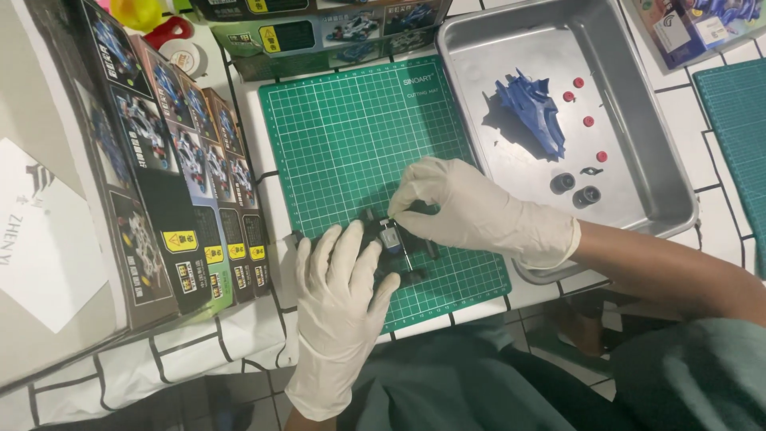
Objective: The person assembles a small black mechanical model on a green cutting mat. They pick up various small black and red parts from a metal tray and attach them to the main body of the model, including wheels and other components.
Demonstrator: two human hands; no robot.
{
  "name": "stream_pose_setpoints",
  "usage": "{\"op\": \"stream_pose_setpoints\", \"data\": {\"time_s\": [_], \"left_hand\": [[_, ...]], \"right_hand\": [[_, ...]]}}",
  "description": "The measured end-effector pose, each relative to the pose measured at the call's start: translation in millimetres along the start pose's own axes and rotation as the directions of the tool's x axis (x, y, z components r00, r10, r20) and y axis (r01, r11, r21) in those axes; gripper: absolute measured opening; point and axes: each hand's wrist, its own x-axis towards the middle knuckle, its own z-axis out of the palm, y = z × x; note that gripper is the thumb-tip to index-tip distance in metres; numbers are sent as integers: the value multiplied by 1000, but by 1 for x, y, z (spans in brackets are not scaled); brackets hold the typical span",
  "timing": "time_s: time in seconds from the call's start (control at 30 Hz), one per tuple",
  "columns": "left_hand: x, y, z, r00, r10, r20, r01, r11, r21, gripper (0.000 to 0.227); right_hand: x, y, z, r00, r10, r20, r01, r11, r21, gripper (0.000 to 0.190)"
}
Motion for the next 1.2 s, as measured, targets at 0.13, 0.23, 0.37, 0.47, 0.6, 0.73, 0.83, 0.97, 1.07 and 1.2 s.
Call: {"op": "stream_pose_setpoints", "data": {"time_s": [0.13, 0.23, 0.37, 0.47, 0.6, 0.73, 0.83, 0.97, 1.07, 1.2], "left_hand": [[-1, 0, -1, 1000, 4, 15, -4, 1000, 1, 37], [-1, 0, 0, 1000, 1, 28, -1, 1000, 1, 39], [1, 0, -1, 998, -7, 67, 7, 1000, 10, 44], [4, -3, -2, 993, -1, 122, 1, 1000, 2, 55], [14, -7, -10, 986, 39, 159, -36, 999, -19, 65], [18, -11, -12, 981, 37, 191, -26, 998, -61, 62], [28, -10, -22, 987, 53, 152, -38, 994, -102, 44], [33, -7, -27, 986, 74, 150, -65, 996, -67, 43], [36, -8, -26, 975, 104, 194, -108, 994, 8, 65], [37, -8, -22, 967, 128, 221, -119, 992, -52, 73]], "right_hand": [[0, 1, 3, 1000, -3, 11, 3, 1000, -3, 5], [-2, 9, 10, 997, -69, -21, 67, 996, -59, 6], [1, 5, 8, 999, -19, 37, 24, 991, -135, 10], [21, 47, 25, 750, 544, 376, -654, 692, 305, 34], [11, -7, -3, 772, 586, 247, -634, 680, 369, 36], [-14, -13, -19, 999, -12, 39, 16, 994, -113, 26], [-31, -51, -41, 982, 130, 138, -108, 982, -155, 30], [-67, -66, -8, 998, 23, 65, -5, 964, -265, 25], [-97, -54, 45, 970, -102, -221, -8, 895, -446, 48], [-99, -45, 67, 961, -99, -258, -31, 888, -458, 54]]}}
